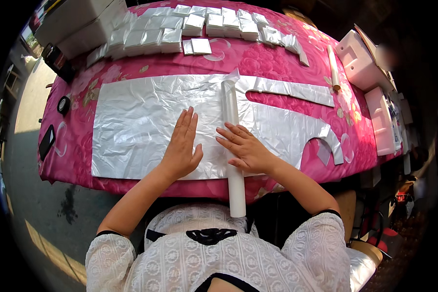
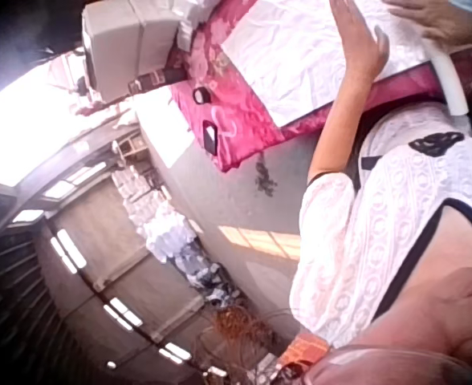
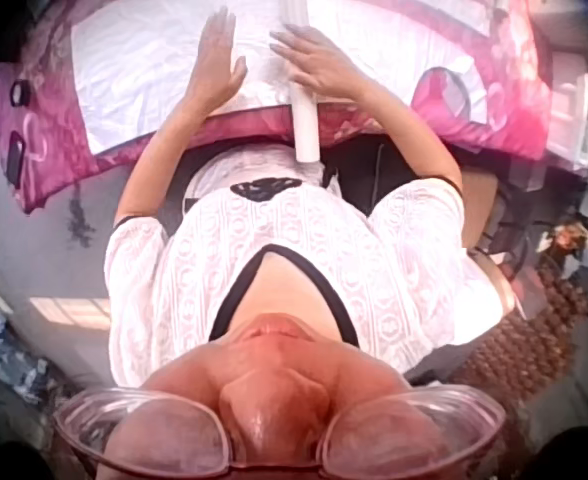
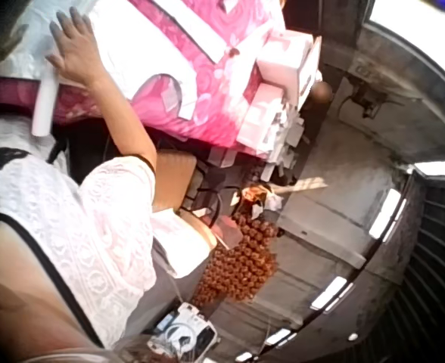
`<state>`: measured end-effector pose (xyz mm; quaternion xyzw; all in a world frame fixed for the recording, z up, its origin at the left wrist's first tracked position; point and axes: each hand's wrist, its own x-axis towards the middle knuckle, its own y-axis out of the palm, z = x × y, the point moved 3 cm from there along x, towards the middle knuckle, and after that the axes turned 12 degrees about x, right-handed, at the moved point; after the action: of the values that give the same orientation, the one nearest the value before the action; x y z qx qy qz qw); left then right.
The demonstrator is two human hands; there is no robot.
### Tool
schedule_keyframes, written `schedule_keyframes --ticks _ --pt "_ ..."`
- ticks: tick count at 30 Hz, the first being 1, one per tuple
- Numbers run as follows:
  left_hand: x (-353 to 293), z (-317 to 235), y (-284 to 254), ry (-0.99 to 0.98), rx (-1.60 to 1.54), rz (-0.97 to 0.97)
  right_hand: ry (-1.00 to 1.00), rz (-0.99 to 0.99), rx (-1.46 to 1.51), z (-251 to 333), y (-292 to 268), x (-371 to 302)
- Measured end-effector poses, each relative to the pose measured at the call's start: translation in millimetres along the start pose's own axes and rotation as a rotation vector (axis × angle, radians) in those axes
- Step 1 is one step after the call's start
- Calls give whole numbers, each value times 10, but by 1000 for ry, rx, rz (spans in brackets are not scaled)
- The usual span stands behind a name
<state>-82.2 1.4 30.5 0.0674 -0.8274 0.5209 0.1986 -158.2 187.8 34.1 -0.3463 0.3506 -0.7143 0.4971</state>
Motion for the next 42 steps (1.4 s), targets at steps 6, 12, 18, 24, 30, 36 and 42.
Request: schedule_keyframes --ticks 6,12,18,24,30,36,42 --pt "-849 788 -865 -390 -78 -127 -540 153 727 1247 524 1056" --pt "-1832 908 -1151 -640 -250 -198 -446 -63 579 1035 255 1252" --pt "-2167 673 -1174 -709 -442 -225 -295 183 -38 341 519 1516" --pt "-2142 579 -1264 -779 -399 -201 -509 201 -19 754 1021 2548" --pt "-1982 581 -1357 -869 450 47 -413 -35 58 1317 1536 3409" --pt "-2058 756 -1331 -1090 -128 64 -202 -631 276 1392 1379 3330" --pt "-1838 525 -1223 -891 -1332 5 386 -535 1715 1130 1078 2809"
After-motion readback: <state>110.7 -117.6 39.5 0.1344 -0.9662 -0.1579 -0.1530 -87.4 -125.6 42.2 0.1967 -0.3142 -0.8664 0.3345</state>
